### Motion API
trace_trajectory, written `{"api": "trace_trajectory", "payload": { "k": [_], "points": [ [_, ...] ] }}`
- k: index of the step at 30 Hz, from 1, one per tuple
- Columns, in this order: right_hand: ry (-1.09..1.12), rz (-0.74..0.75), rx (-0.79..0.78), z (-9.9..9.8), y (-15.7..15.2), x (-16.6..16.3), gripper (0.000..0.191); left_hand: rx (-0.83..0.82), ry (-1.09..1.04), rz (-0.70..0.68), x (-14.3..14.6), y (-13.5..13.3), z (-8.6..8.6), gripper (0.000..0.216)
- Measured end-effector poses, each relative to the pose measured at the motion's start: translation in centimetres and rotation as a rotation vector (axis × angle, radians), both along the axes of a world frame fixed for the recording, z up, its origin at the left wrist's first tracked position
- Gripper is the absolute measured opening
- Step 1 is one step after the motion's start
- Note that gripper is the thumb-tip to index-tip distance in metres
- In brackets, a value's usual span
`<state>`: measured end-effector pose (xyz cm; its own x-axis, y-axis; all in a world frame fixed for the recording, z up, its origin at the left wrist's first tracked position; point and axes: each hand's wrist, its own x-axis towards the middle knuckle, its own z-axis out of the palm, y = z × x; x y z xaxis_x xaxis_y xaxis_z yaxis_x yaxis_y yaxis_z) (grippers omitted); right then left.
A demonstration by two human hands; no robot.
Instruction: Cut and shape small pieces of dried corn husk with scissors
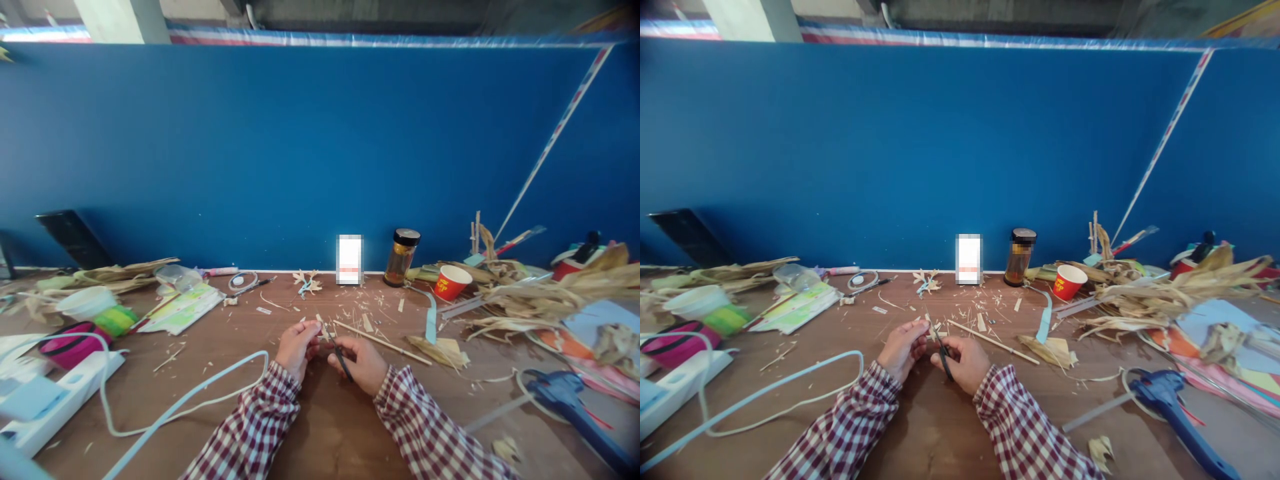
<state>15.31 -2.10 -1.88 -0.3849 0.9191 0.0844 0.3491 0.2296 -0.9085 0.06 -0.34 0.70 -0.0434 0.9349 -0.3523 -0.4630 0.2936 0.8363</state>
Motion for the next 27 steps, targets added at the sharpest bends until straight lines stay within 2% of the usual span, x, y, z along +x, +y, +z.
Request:
{"api": "trace_trajectory", "payload": {
  "k": [16, 27],
  "points": [
    [0.009, 0.011, -0.011, -0.37, 0.19, 0.0, 0.03, -0.004, 0.016, 0.001, -0.02, 0.02, -0.13, 0.012],
    [0.029, 0.004, -0.027, -0.36, 0.14, -0.02, 0.034, -0.016, 0.012, 0.006, 0.08, 0.08, -0.08, 0.01]
  ]
}}
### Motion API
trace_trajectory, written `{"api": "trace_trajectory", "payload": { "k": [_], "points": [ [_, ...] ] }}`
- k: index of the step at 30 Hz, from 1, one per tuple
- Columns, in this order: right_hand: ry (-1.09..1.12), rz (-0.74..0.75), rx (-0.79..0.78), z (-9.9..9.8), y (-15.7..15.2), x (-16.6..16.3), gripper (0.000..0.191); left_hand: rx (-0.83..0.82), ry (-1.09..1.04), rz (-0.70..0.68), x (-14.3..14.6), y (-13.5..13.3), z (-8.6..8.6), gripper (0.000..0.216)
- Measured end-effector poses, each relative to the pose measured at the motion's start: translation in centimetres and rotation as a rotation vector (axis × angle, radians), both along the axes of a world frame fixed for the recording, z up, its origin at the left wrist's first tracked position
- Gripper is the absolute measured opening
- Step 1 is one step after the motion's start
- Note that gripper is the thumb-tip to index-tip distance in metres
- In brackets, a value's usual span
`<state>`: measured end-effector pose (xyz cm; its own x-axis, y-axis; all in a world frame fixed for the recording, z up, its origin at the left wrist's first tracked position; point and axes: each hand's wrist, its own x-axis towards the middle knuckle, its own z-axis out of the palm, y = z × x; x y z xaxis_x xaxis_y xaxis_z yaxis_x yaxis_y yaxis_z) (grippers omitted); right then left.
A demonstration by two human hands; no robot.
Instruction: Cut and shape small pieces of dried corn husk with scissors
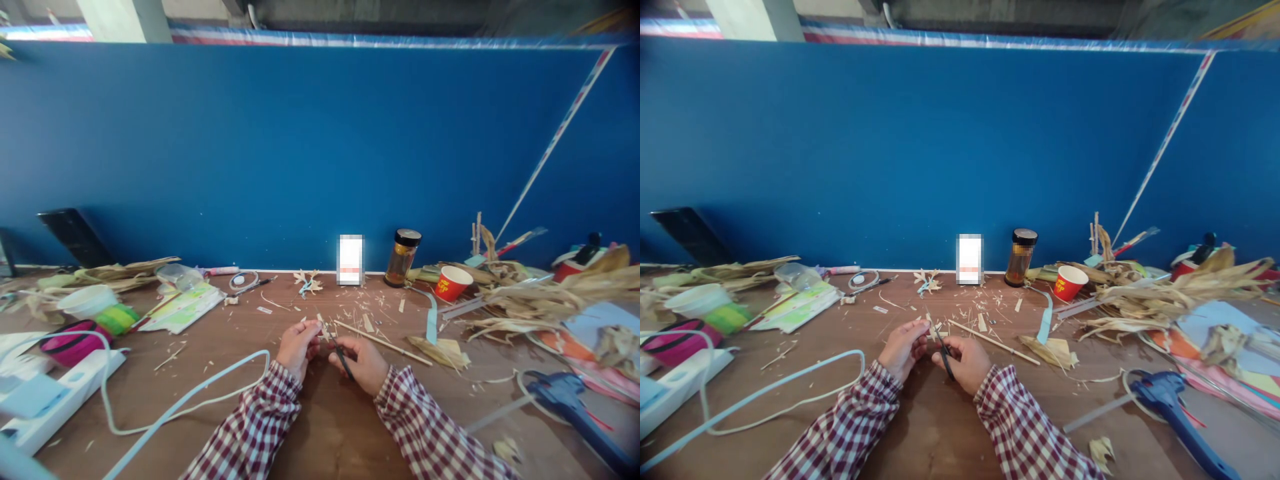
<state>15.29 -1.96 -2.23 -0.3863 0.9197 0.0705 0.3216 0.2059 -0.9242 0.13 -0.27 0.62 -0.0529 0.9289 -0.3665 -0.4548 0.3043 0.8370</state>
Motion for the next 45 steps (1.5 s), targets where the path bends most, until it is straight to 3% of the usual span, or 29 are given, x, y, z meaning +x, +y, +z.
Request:
{"api": "trace_trajectory", "payload": {
  "k": [35, 45],
  "points": [
    [-0.016, -0.045, 0.003, 0.13, -0.18, -0.04, 0.03, -0.009, -0.012, -0.016, -0.07, -0.04, 0.13, 0.013],
    [0.138, -0.017, -0.133, -0.36, 0.03, -0.14, 0.033, 0.005, -0.011, -0.008, -0.11, -0.08, 0.21, 0.014]
  ]
}}
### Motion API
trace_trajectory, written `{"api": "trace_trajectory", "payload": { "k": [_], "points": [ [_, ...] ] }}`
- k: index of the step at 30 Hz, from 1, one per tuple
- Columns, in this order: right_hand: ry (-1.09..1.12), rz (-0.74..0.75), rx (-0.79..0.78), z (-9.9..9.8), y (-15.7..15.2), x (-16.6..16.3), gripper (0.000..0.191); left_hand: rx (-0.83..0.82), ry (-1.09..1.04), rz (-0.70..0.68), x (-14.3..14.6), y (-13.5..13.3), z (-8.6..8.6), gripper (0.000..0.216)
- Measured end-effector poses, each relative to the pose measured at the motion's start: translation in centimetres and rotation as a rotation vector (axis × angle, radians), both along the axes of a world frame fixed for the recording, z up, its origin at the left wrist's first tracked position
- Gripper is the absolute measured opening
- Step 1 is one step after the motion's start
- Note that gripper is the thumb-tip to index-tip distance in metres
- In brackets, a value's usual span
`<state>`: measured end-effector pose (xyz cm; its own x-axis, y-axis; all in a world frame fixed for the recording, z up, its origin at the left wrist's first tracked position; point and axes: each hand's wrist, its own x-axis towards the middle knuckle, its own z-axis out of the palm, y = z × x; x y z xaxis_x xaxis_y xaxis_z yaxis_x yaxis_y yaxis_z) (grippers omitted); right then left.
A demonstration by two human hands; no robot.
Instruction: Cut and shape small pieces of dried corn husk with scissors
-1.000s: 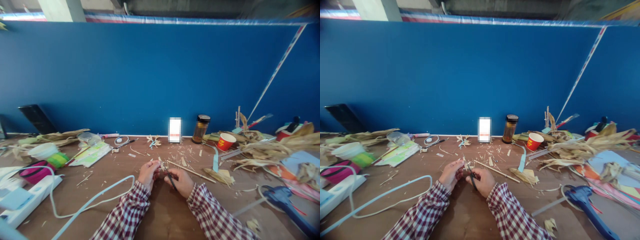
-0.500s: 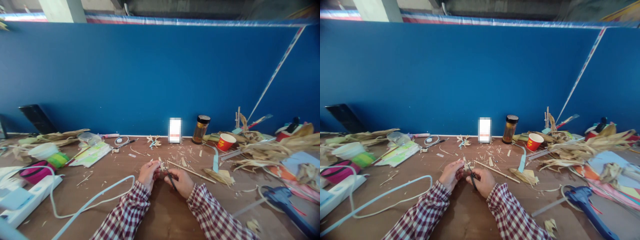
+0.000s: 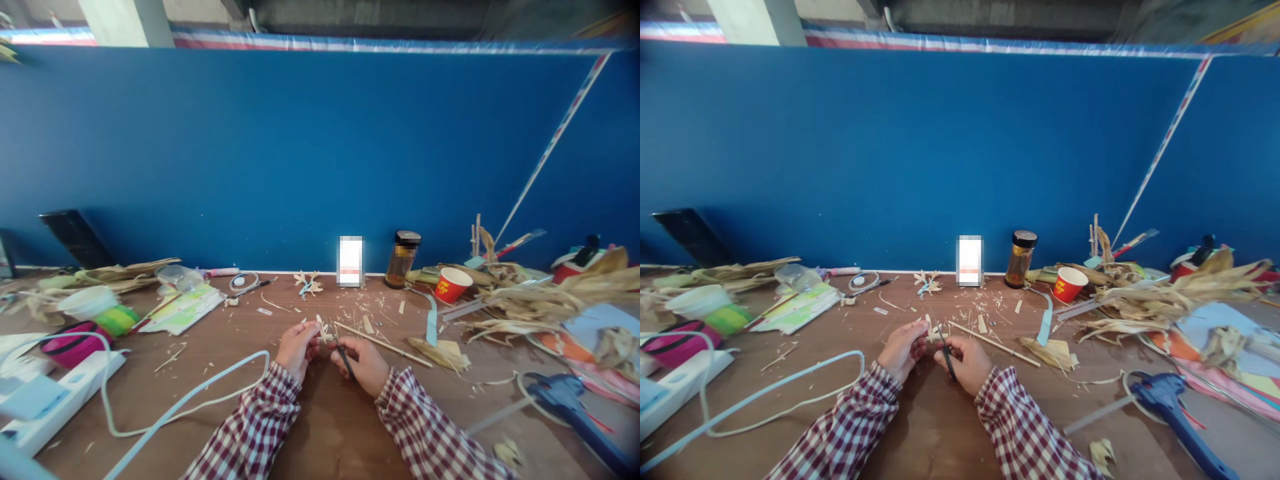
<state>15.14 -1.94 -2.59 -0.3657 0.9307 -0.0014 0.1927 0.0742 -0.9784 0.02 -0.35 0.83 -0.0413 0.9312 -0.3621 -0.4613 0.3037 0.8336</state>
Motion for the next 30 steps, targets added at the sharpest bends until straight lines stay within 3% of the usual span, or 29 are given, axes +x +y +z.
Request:
{"api": "trace_trajectory", "payload": {
  "k": [30],
  "points": [
    [-0.104, 0.03, 0.07, 0.35, -0.09, 0.09, 0.031, -0.004, -0.004, 0.003, 0.08, 0.01, -0.06, 0.015]
  ]
}}
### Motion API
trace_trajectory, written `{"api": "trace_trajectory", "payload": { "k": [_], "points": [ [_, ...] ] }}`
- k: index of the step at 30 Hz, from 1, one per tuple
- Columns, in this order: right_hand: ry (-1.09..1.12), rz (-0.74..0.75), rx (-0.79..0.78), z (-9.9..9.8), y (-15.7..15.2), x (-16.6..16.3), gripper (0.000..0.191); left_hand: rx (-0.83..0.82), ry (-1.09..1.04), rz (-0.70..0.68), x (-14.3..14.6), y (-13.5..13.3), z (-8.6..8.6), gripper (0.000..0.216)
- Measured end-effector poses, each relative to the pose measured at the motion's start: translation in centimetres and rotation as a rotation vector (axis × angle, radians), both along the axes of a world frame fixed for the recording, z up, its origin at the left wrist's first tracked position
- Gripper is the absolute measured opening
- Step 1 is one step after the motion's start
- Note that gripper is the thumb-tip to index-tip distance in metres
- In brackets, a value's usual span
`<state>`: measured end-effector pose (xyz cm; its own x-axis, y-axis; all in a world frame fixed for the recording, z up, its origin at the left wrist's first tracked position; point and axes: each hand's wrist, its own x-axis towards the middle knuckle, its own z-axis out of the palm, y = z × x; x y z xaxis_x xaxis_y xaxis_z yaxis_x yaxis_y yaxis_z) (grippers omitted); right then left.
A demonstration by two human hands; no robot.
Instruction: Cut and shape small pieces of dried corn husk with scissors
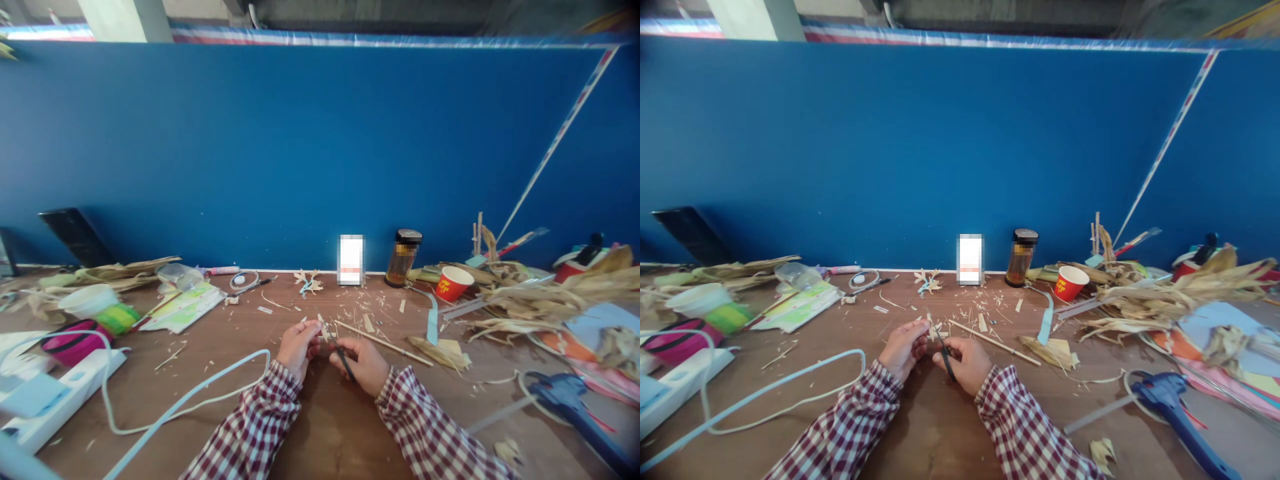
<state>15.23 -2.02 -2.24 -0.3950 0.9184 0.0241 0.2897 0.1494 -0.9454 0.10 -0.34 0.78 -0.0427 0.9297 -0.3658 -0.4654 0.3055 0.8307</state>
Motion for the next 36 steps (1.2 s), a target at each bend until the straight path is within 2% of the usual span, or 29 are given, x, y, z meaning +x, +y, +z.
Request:
{"api": "trace_trajectory", "payload": {
  "k": [5, 26, 36],
  "points": [
    [-0.011, -0.028, 0.019, -0.09, -0.01, -0.06, 0.032, 0.001, -0.001, -0.006, 0.01, 0.08, -0.04, 0.015],
    [0.114, 0.021, -0.055, -0.5, 0.12, 0.13, 0.032, 0.014, -0.025, -0.007, -0.09, 0.14, -0.11, 0.016],
    [0.14, 0.033, -0.077, -0.5, 0.23, 0.06, 0.033, 0.028, -0.024, -0.041, -0.1, 0.0, -0.25, 0.008]
  ]
}}
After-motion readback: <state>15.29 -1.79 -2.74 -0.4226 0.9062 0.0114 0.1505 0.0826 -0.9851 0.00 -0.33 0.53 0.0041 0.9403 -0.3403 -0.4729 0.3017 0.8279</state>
